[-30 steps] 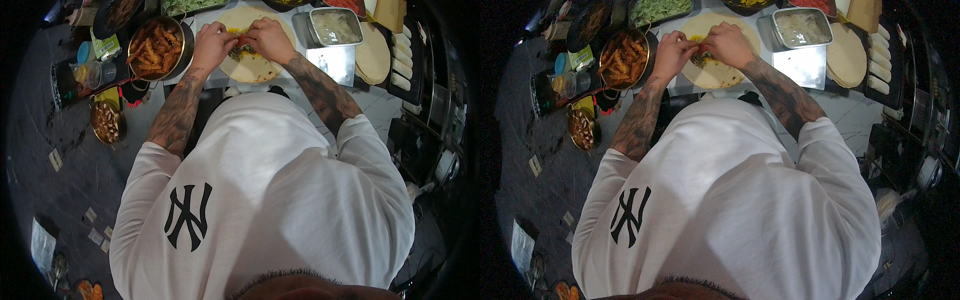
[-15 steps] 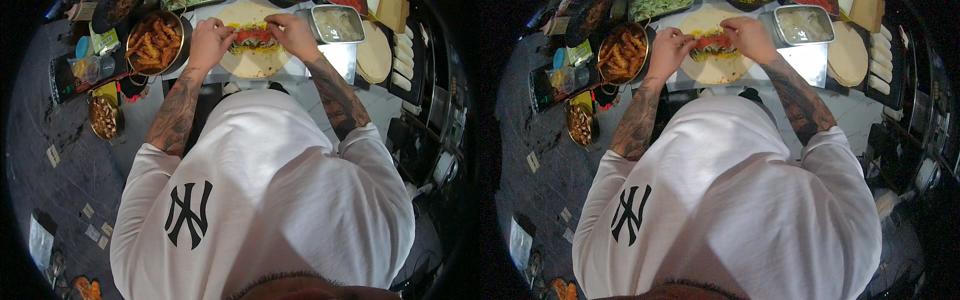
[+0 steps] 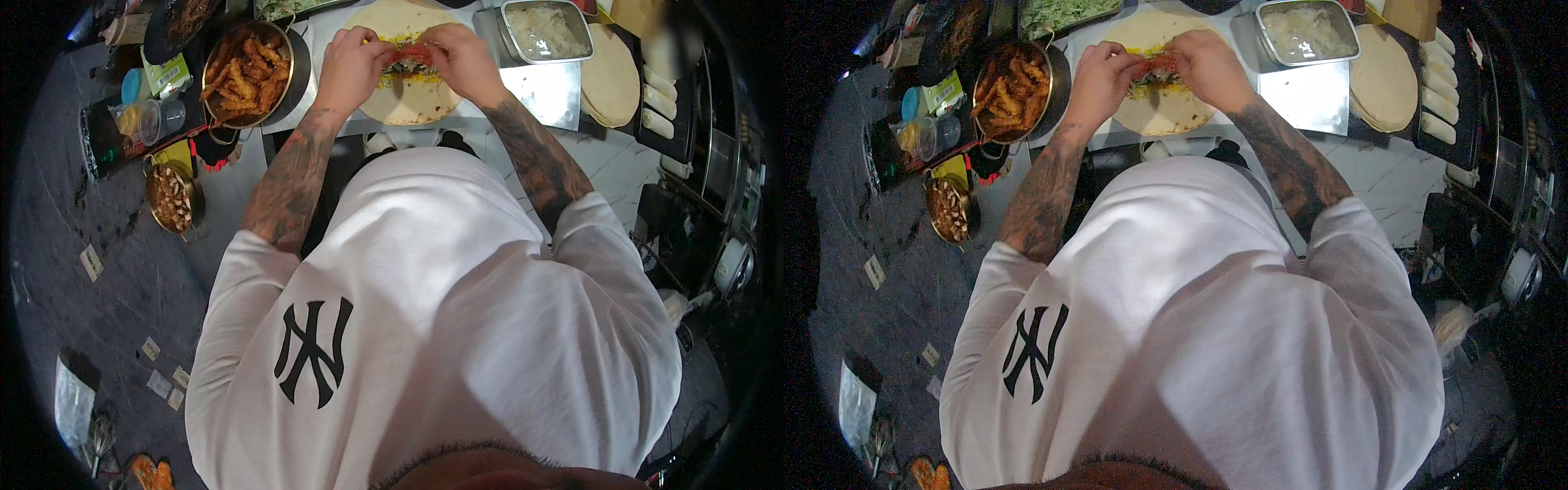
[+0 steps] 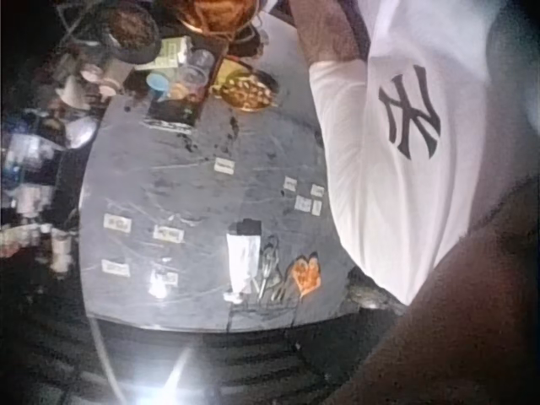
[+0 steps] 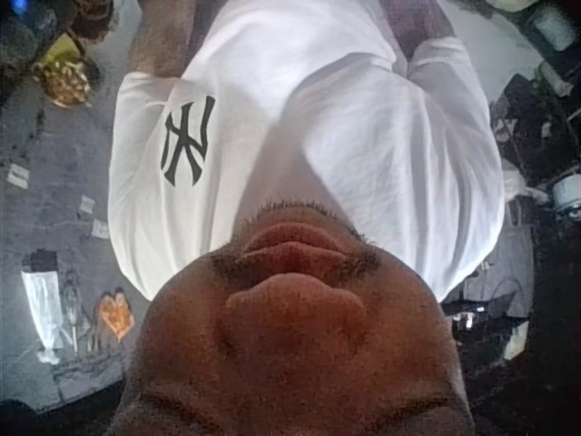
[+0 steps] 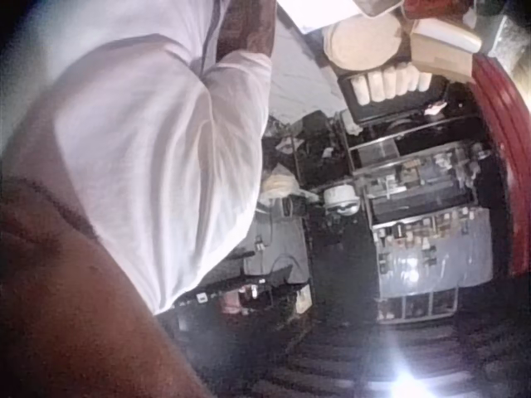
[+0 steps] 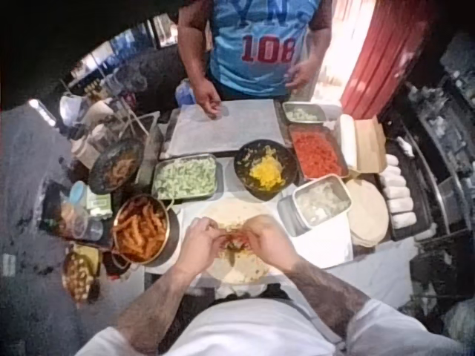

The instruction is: The person assembles a burrito by layering shredded cheese, fried chicken, shredded lettuce, and diced tomatoes onto a large flour tortilla. They then fold the tortilla into a tight roll and wrap it in a sheet of white paper.

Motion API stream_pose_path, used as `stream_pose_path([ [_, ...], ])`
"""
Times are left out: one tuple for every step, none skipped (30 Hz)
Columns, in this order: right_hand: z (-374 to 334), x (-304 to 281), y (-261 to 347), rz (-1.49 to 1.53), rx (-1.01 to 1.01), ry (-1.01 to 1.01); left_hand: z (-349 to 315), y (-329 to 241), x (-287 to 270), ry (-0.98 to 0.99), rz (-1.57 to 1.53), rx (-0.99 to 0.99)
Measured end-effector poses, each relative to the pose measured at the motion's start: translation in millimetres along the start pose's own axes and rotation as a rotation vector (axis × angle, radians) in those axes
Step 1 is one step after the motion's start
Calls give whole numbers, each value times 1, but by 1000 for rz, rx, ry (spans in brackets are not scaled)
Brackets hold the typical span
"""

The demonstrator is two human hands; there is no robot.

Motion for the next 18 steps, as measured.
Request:
stream_pose_path([
  [5, -9, 6, 30, 4, -45, -3, -4, -7, -35, -4, 18],
  [6, -18, 15, 62, 20, -89, -1, -6, -17, -34, 4, 11],
  [4, -22, 19, 93, 35, -133, -7, -6, -10, 34, -27, -44],
  [5, -15, 17, 109, 18, -109, -3, -4, -2, 82, -52, -89],
  [3, -6, 10, 105, 2, -30, -1, 0, 8, 133, -80, -136],
  [2, 3, 2, 101, -14, 50, -1, 3, 16, 157, -100, -127],
  [-1, 10, -4, 96, -23, 133, 2, 0, 11, 117, -85, -94],
  [1, 0, 10, 131, 39, 26, 3, -5, 1, 78, -67, -67],
  [4, -4, 12, 131, 0, -8, 2, -8, -5, 39, -50, -41],
  [5, -7, 18, 134, -39, -44, -1, -6, -2, 31, -22, -65],
  [4, -9, 22, 138, -78, -81, -3, -2, 3, 22, 5, -89],
  [1, 0, 19, 123, -97, 2, -6, 0, 6, 13, 33, -113],
  [2, 7, 14, 95, -118, 80, -5, 0, 5, 9, 37, -89],
  [1, 11, 9, 67, -139, 157, -6, 0, 2, 5, 41, -66],
  [2, 4, 0, 56, -126, 76, -4, -1, 1, 0, 44, -43],
  [6, -6, 10, 61, -108, 2, -10, 1, 3, 7, 55, -70],
  [6, -12, 16, 66, -90, -71, -14, 4, 6, 14, 65, -97],
  [0, -4, 6, 53, -54, -24, -19, 7, 9, 20, 76, -125],
])
Point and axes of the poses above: each hand's wrist, its own z-axis towards the middle knuckle, its own x-axis out of the palm, y = z × x, the point moved 4 cm from there along z, towards the middle knuckle, and after that the axes turned 10 degrees about z, right-handed, at the moved point
